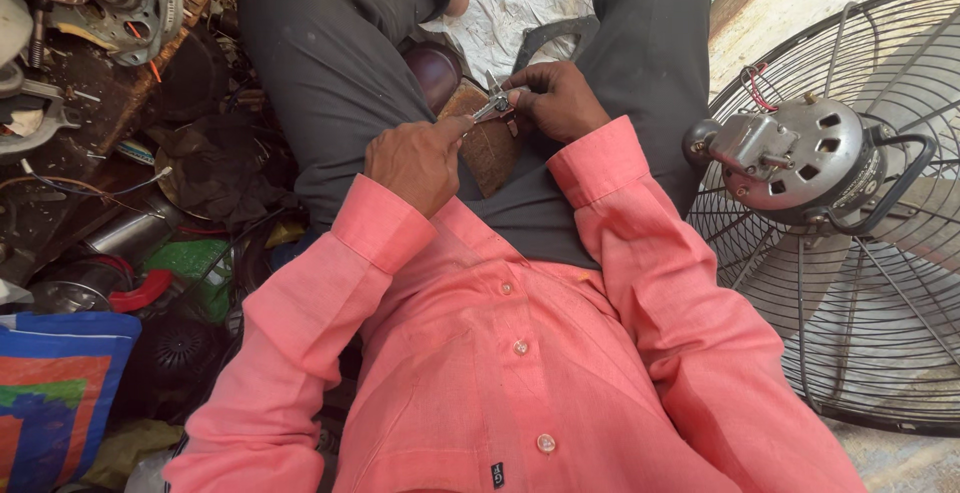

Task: The person manipulates a small metal motor component, using pliers to pull at internal wires and then a screwdriver to tighten a small screw on the assembly.

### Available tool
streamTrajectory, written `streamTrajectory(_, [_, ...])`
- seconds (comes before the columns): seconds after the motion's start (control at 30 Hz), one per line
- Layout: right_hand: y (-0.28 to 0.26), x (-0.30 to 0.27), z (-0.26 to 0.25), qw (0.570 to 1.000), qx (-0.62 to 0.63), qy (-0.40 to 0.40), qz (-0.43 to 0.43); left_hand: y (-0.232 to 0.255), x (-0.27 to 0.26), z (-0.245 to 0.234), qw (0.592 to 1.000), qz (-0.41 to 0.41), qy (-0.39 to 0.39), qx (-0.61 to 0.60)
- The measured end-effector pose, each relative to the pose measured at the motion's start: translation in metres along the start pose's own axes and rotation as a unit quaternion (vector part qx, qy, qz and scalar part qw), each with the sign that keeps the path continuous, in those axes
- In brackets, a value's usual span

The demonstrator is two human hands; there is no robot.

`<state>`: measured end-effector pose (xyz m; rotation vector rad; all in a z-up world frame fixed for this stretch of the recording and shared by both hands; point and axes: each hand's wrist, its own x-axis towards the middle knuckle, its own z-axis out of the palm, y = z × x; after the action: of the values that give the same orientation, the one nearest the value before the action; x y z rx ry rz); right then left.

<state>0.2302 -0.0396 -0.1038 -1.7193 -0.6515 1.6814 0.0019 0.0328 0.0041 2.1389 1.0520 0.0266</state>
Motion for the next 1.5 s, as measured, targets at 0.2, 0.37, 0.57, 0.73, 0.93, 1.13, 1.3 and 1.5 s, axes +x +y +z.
streamTrajectory(0.2, [-0.003,-0.001,0.001,1.000,-0.017,0.008,0.007,-0.002,0.004,0.000,1.000,-0.003,-0.014,0.023])
streamTrajectory(0.37, [0.000,0.002,-0.001,1.000,0.023,-0.010,0.002,-0.004,0.003,0.002,0.998,-0.003,-0.034,0.049])
streamTrajectory(0.57, [0.003,0.004,-0.002,1.000,0.018,-0.012,-0.007,-0.009,-0.008,0.021,0.980,0.077,0.000,0.183])
streamTrajectory(0.73, [0.003,0.005,-0.004,1.000,0.006,-0.006,0.025,-0.011,-0.011,0.024,0.976,0.098,0.006,0.197])
streamTrajectory(0.93, [0.007,0.007,-0.004,1.000,0.014,-0.007,0.026,-0.023,0.021,-0.005,0.994,0.005,-0.098,0.050])
streamTrajectory(1.13, [0.004,0.006,-0.004,1.000,0.000,0.000,0.031,-0.035,0.038,-0.010,0.994,0.023,-0.100,-0.030])
streamTrajectory(1.3, [0.002,0.004,-0.004,0.999,0.028,-0.011,0.037,-0.039,0.045,-0.008,0.992,0.064,-0.103,-0.035])
streamTrajectory(1.5, [0.008,0.007,-0.006,0.999,0.023,-0.007,0.039,-0.021,0.025,-0.006,0.996,0.058,-0.060,0.037])
